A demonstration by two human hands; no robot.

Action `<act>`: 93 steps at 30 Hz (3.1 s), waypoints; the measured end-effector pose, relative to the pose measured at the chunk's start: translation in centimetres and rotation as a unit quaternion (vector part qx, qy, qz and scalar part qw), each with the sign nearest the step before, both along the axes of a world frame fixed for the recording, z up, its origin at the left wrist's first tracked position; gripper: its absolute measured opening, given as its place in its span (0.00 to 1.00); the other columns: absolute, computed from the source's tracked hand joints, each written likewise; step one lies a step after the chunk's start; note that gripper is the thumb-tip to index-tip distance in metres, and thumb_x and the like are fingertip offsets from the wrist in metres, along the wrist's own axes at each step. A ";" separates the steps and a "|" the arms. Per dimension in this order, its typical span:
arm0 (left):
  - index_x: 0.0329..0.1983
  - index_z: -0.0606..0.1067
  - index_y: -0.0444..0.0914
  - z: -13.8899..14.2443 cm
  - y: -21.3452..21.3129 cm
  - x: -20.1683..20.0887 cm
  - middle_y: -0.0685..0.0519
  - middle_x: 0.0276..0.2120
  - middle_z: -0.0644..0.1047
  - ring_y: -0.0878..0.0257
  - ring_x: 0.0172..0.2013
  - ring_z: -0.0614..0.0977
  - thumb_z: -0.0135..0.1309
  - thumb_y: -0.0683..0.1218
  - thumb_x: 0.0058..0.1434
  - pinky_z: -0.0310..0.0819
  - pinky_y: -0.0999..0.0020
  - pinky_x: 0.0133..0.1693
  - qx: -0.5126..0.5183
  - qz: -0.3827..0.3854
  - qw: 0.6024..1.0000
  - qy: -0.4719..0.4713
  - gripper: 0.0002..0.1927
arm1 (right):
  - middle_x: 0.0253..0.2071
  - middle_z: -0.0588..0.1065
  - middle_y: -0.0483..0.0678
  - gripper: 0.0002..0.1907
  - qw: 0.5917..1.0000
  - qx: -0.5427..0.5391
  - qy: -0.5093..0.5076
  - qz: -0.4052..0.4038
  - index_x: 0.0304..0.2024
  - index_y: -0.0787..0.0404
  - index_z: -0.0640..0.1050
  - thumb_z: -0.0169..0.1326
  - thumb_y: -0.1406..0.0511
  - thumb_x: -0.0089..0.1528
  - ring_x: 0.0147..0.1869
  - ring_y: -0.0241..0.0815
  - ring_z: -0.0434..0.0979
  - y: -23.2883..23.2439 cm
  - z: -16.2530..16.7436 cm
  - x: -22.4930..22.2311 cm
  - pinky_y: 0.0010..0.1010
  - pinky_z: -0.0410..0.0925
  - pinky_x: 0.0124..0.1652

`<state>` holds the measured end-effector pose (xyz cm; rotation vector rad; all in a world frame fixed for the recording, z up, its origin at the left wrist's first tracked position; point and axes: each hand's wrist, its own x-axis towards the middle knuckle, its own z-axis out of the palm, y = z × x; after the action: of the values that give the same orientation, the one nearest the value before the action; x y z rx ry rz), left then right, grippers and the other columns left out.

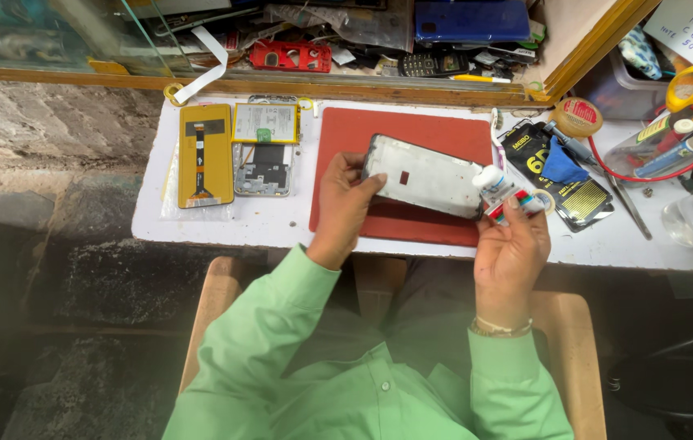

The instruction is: The person applies adhesive from a tube along the edges of a disassembled smartphone frame and then to a separate screen assembly. The person holds the frame and screen with one hand while squeezing the adhesive tube with the other, working on a cluttered workbench.

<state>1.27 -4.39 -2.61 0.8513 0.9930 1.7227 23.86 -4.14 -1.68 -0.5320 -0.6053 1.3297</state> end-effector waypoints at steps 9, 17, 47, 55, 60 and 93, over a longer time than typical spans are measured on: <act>0.62 0.66 0.28 1.3 -1.8 -1.0 0.43 0.45 0.80 0.62 0.39 0.83 0.56 0.34 0.58 0.82 0.69 0.37 -0.087 -0.058 0.992 0.066 0.27 | 0.49 0.78 0.49 0.13 0.993 0.071 -0.066 -0.067 0.52 0.64 0.76 0.59 0.76 0.65 0.51 0.41 0.81 2.1 -0.2 -0.7 0.34 0.73 0.50; 0.67 0.64 0.27 0.2 -1.8 -0.4 0.43 0.51 0.78 0.61 0.49 0.83 0.54 0.31 0.61 0.82 0.71 0.47 -0.011 -0.026 0.996 0.086 0.29 | 0.50 0.77 0.51 0.11 0.932 0.165 -0.288 -0.142 0.54 0.69 0.75 0.58 0.76 0.69 0.54 0.37 0.77 -2.1 -0.2 -5.8 0.32 0.71 0.59; 0.66 0.68 0.27 0.9 -2.3 -0.2 0.44 0.48 0.81 0.65 0.45 0.84 0.57 0.31 0.58 0.82 0.72 0.47 -0.024 -0.011 0.990 0.140 0.30 | 0.47 0.82 0.50 0.10 0.791 0.294 -0.502 -0.188 0.50 0.63 0.78 0.61 0.70 0.67 0.54 0.46 0.83 -1.3 2.1 -9.2 0.37 0.73 0.59; 0.67 0.67 0.28 1.1 -2.4 -0.2 0.45 0.47 0.81 0.65 0.44 0.84 0.57 0.32 0.59 0.82 0.73 0.44 -0.031 -0.020 0.991 0.128 0.30 | 0.48 0.81 0.52 0.09 0.793 0.304 -0.490 -0.198 0.51 0.64 0.78 0.60 0.71 0.68 0.56 0.47 0.82 -1.3 2.2 -9.0 0.45 0.69 0.68; 0.66 0.67 0.27 1.2 -2.4 -0.2 0.44 0.49 0.81 0.66 0.45 0.84 0.57 0.32 0.59 0.82 0.73 0.45 -0.019 -0.011 0.990 0.140 0.30 | 0.48 0.82 0.52 0.10 0.785 0.310 -0.500 -0.192 0.51 0.64 0.77 0.60 0.71 0.68 0.54 0.46 0.83 -1.5 2.3 -9.2 0.44 0.69 0.67; 0.67 0.67 0.26 1.0 -2.3 -0.3 0.44 0.48 0.81 0.65 0.45 0.83 0.56 0.31 0.60 0.81 0.73 0.45 -0.020 -0.026 0.993 0.115 0.30 | 0.47 0.82 0.52 0.10 0.780 0.296 -0.508 -0.214 0.50 0.65 0.78 0.61 0.73 0.67 0.55 0.47 0.82 -1.4 2.0 -8.7 0.44 0.68 0.68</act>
<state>1.02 -6.69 -1.63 1.0576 1.1423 1.5795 15.14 -5.57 0.33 -0.7816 -1.6151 0.2597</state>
